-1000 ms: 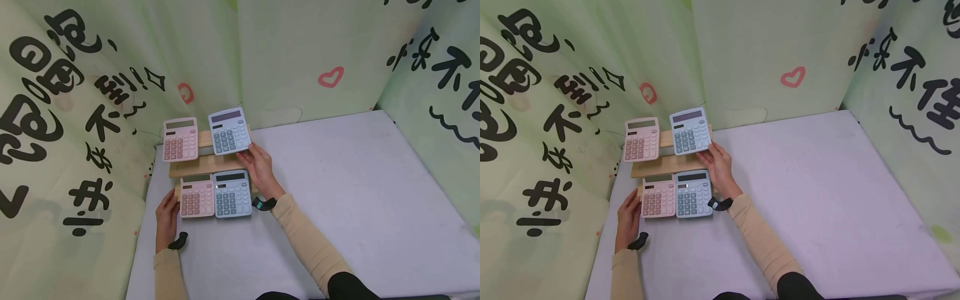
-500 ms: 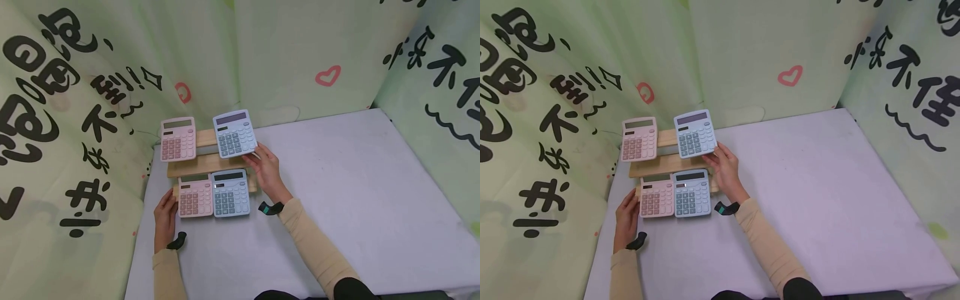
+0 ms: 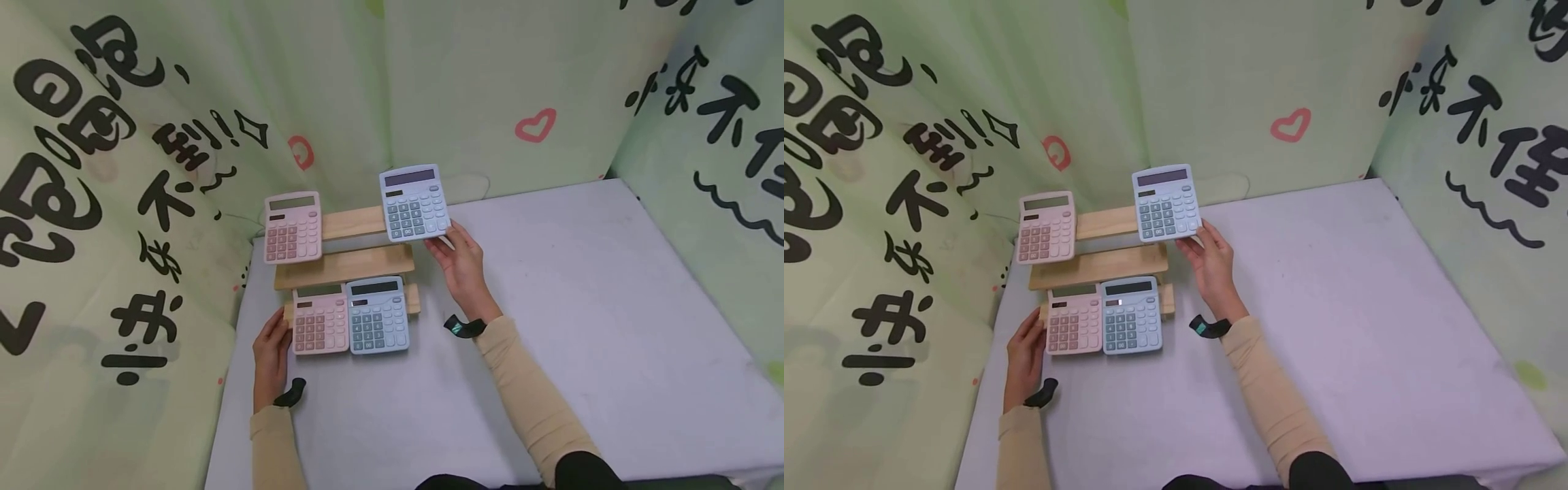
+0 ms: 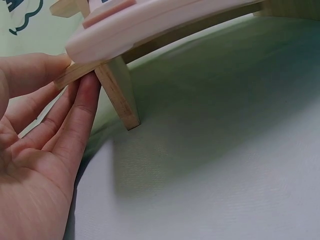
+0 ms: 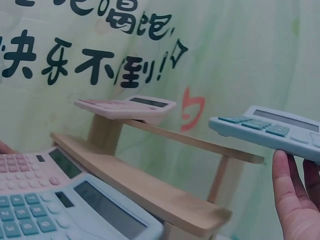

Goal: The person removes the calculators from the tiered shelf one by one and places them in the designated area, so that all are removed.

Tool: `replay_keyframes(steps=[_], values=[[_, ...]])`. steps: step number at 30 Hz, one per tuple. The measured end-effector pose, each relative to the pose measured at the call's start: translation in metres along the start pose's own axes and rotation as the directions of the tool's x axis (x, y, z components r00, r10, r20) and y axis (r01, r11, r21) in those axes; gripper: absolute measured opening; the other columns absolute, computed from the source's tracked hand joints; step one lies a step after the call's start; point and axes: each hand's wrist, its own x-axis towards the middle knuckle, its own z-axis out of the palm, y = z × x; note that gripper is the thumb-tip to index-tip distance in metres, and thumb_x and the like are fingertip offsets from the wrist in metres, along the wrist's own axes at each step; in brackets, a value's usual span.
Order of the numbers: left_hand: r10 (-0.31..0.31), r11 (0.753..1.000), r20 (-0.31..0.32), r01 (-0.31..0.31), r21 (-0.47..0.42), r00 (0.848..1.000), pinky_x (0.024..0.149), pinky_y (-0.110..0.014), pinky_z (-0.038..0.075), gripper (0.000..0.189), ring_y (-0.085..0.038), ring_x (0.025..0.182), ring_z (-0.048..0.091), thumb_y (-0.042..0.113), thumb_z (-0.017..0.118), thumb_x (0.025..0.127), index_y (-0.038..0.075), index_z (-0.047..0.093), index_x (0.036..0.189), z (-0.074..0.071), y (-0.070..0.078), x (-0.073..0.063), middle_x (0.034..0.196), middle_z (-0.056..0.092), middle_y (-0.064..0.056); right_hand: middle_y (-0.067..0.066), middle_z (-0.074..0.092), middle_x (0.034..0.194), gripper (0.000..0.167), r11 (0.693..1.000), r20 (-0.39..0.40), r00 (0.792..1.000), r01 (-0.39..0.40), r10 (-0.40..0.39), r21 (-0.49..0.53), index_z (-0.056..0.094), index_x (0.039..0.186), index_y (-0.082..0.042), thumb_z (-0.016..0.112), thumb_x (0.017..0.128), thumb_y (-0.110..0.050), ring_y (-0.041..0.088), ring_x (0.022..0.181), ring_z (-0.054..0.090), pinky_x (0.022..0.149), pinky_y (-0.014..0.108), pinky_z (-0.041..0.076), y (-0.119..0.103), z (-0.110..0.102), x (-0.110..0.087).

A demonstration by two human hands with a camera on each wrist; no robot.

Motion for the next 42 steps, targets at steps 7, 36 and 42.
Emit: replay_keyframes(steps=[7,36,42], values=[[-0.002,1.0,0.003,0.002,0.007,1.0,0.104,-0.013,0.049,0.05,-0.01,0.141,0.047,0.016,0.056,0.108,0.016,0.046,0.158,0.001,0.001,0.001,0.166,0.037,-0.005,0.01,0.059,0.131,0.037,0.999,-0.031,1.0,0.008,-0.007,0.038,0.058,0.146,-0.005,0.048,0.112,-0.016,0.022,0.108,0.065,0.096,0.027,0.059,-0.01,-0.019,0.008],[0.012,1.0,-0.005,-0.012,0.004,1.0,0.103,-0.015,0.051,0.049,-0.012,0.135,0.051,0.013,0.055,0.109,0.011,0.046,0.157,-0.003,-0.003,0.005,0.159,0.045,-0.006,0.003,0.053,0.141,0.044,0.994,-0.053,0.997,-0.06,0.055,-0.094,0.047,0.155,-0.011,0.043,0.114,-0.025,0.021,0.121,0.057,0.098,0.024,0.057,-0.052,-0.103,0.014],[0.018,1.0,0.009,-0.018,0.001,1.0,0.104,-0.015,0.051,0.05,-0.013,0.137,0.051,0.014,0.056,0.108,0.01,0.045,0.157,-0.003,-0.004,0.008,0.16,0.044,-0.007,0.002,0.052,0.142,0.042,0.994,-0.097,0.994,-0.068,0.059,-0.091,0.047,0.154,-0.014,0.042,0.114,-0.026,0.02,0.123,0.057,0.098,0.024,0.057,-0.071,-0.125,0.011]])
